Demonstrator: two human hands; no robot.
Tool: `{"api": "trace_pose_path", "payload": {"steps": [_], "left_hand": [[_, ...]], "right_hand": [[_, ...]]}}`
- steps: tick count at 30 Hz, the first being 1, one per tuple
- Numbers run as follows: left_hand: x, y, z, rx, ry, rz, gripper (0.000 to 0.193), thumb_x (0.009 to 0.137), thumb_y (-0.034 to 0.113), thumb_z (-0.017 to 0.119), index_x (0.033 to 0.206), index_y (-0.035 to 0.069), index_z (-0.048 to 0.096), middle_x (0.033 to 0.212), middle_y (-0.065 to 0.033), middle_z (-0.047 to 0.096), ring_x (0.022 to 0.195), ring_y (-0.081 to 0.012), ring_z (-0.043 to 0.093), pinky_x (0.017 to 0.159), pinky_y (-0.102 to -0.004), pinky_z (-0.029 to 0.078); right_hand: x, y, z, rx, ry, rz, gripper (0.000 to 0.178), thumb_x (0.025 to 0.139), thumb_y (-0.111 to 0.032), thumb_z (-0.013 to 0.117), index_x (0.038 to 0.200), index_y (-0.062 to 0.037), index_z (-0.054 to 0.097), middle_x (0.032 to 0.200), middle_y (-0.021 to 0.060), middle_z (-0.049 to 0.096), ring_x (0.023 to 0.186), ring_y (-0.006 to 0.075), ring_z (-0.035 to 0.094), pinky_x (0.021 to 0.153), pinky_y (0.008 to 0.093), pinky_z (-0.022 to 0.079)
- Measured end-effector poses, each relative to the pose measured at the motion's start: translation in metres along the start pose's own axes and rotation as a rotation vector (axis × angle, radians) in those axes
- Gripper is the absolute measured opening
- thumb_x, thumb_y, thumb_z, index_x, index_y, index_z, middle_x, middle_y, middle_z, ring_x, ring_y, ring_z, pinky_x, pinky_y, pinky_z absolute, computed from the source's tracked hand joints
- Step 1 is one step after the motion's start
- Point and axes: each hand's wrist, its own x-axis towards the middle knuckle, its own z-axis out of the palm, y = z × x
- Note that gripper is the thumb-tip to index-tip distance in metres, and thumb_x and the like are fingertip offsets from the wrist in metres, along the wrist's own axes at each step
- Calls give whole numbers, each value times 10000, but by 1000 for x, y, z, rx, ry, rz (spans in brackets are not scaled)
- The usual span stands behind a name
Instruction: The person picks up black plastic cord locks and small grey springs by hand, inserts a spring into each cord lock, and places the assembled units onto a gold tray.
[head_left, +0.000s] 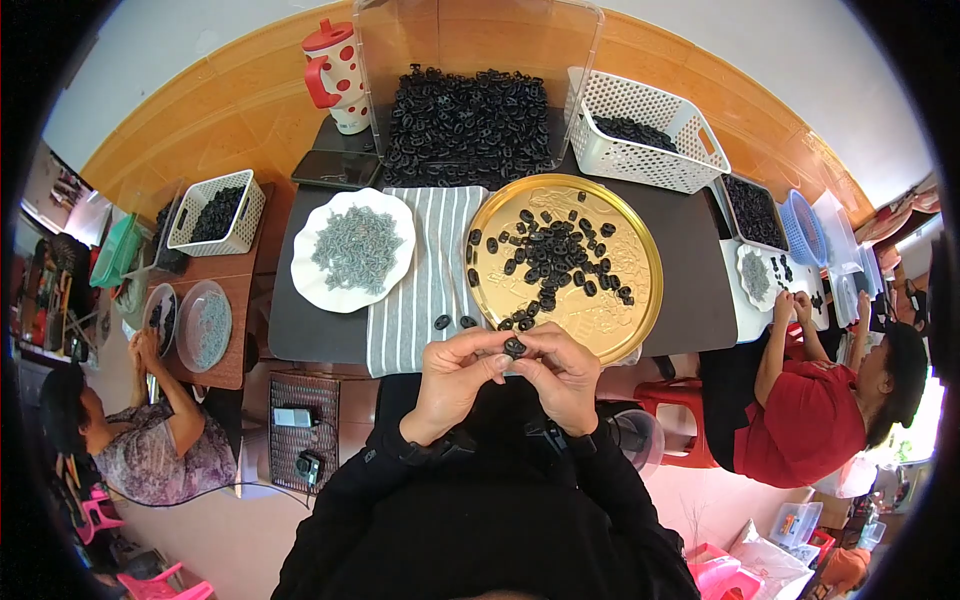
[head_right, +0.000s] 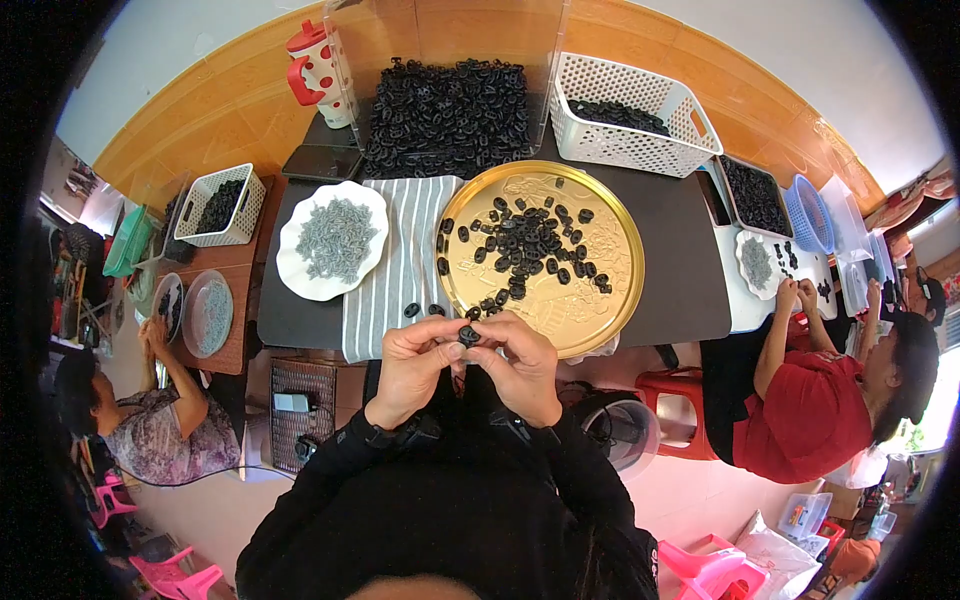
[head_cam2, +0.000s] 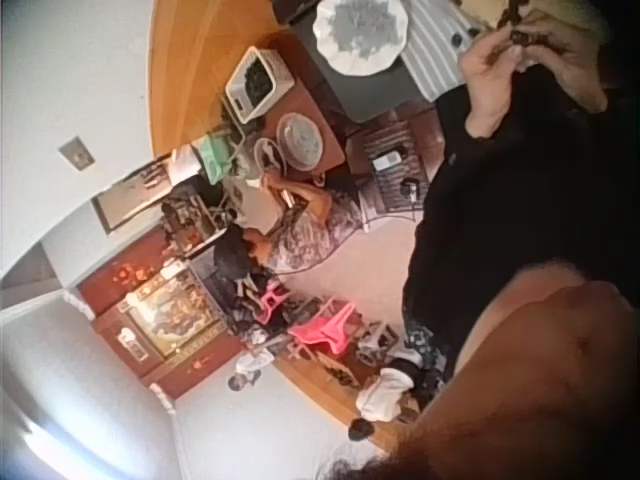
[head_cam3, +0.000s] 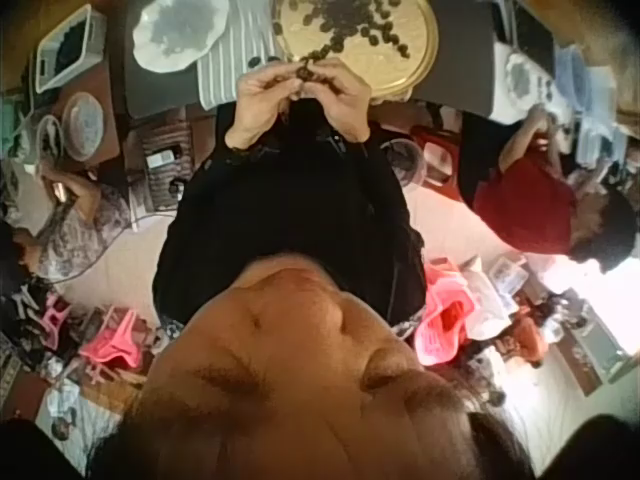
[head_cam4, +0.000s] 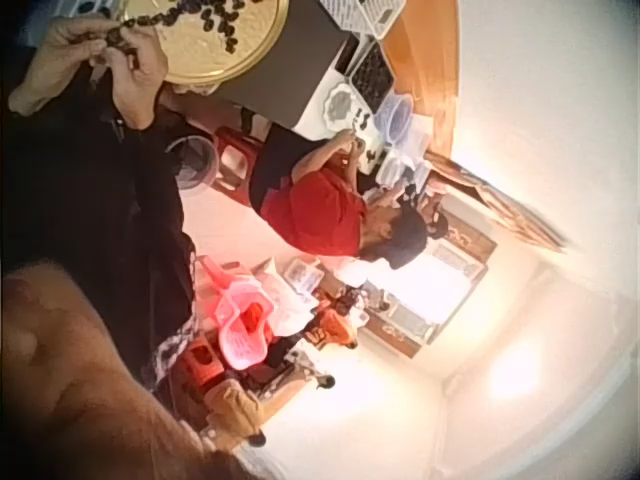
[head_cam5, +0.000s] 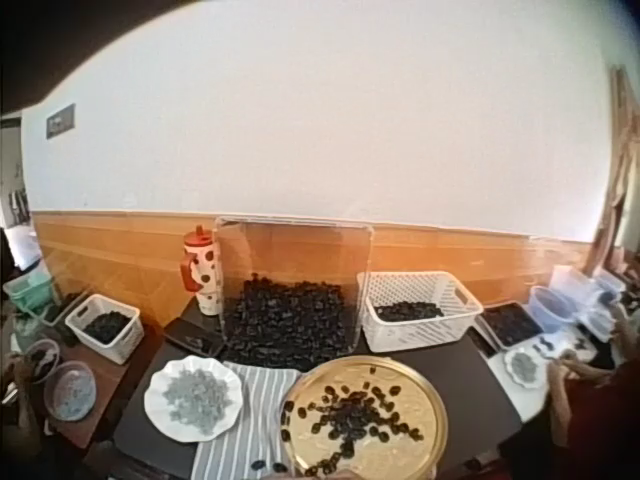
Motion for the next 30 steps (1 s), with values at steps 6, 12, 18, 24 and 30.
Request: {"api": "trace_pose_path", "payload": {"steps": [6,12,18,24,30], "left_hand": [[-1,-2,2,33,5,41,284,836,-84,628,1111,-16,657,922,-83,631,752,-102,586,599,-197,496],[-3,-3,3,71,5,65,275,837,-84,626,1104,-26,656,896,-70,607,726,-96,571,595,-195,491],[-3,-3,3,60,4,60,262,838,-71,632,1095,-29,659,886,-65,606,719,-92,567,590,-191,485],[-1,-5,1,34,-5,37,255,835,-67,640,1083,-19,667,881,-66,634,717,-90,580,575,-190,481],[-1,-8,1,-29,65,-13,239,825,-70,652,1054,-4,681,872,-73,658,705,-91,596,554,-195,480]], "right_hand": [[0,-3,0,-42,5,-66,336,766,127,665,1081,16,626,944,114,627,802,160,612,680,240,484],[-2,-6,3,-118,39,-130,307,762,124,670,1054,37,630,942,130,641,800,181,623,683,251,488],[-6,-4,3,-151,37,-135,305,762,128,666,1052,43,627,952,137,637,804,185,624,680,251,486],[-8,-2,6,41,57,-10,287,810,117,628,1088,45,613,962,113,619,809,151,602,719,240,479],[-8,1,8,137,77,86,246,846,93,607,1085,35,621,956,86,617,813,120,596,732,229,483]]}}
